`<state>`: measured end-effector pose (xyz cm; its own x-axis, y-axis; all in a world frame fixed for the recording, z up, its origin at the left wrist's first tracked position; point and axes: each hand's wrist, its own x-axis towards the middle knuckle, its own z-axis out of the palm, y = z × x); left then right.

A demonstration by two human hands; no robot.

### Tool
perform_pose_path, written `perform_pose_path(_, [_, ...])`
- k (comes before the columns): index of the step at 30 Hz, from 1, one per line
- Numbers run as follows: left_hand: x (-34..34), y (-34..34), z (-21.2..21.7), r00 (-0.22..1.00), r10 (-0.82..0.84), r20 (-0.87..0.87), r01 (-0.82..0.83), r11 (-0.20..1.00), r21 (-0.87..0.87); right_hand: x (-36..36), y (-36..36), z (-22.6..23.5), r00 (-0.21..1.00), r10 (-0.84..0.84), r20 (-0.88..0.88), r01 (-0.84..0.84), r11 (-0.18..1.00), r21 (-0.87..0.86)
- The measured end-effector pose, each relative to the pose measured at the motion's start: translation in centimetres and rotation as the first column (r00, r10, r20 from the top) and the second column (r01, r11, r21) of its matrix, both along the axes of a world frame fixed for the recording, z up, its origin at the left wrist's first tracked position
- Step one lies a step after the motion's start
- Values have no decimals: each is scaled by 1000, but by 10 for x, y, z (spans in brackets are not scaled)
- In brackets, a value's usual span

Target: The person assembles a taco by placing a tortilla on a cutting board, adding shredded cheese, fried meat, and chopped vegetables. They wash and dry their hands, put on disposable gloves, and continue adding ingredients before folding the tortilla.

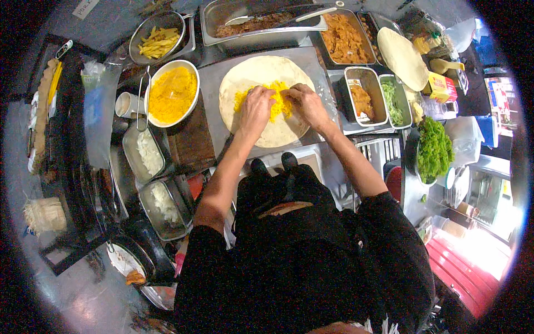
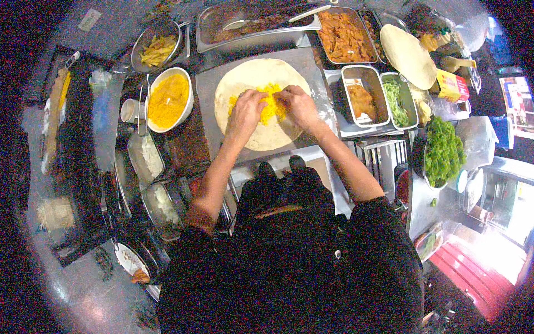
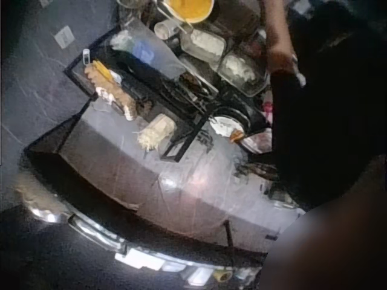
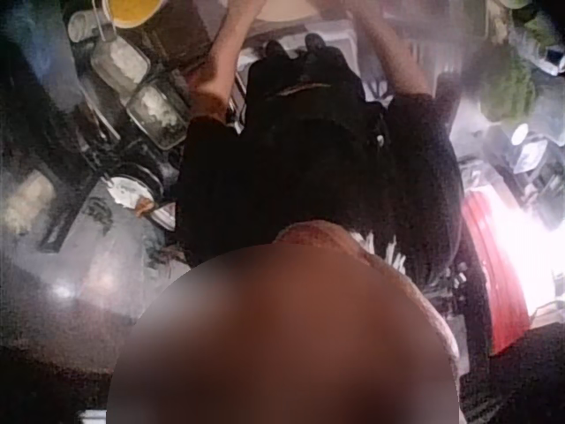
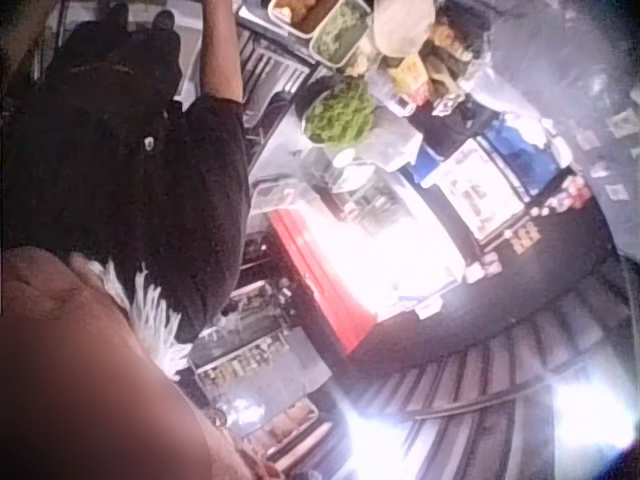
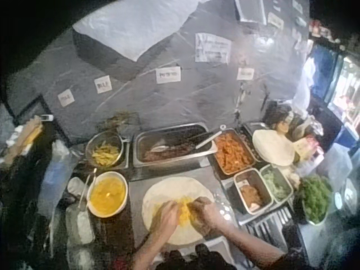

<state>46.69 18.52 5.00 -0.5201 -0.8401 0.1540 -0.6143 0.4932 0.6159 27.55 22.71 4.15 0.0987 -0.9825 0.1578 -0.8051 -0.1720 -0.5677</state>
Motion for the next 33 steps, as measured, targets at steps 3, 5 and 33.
perform_pose_path(3, [6,-2,20,992,-47,117,56,996,-70,-15,2,20,993,116,35,-117,992,40])
perform_pose_path(5, [13,-3,23,974,-73,212,102,986,-128,-14,0,19,984,144,-103,-155,982,-109])
perform_pose_path(33, [38,-9,-23,946,318,-68,-314,947,62,31,-37,11,944,246,-221,-263,963,-53])
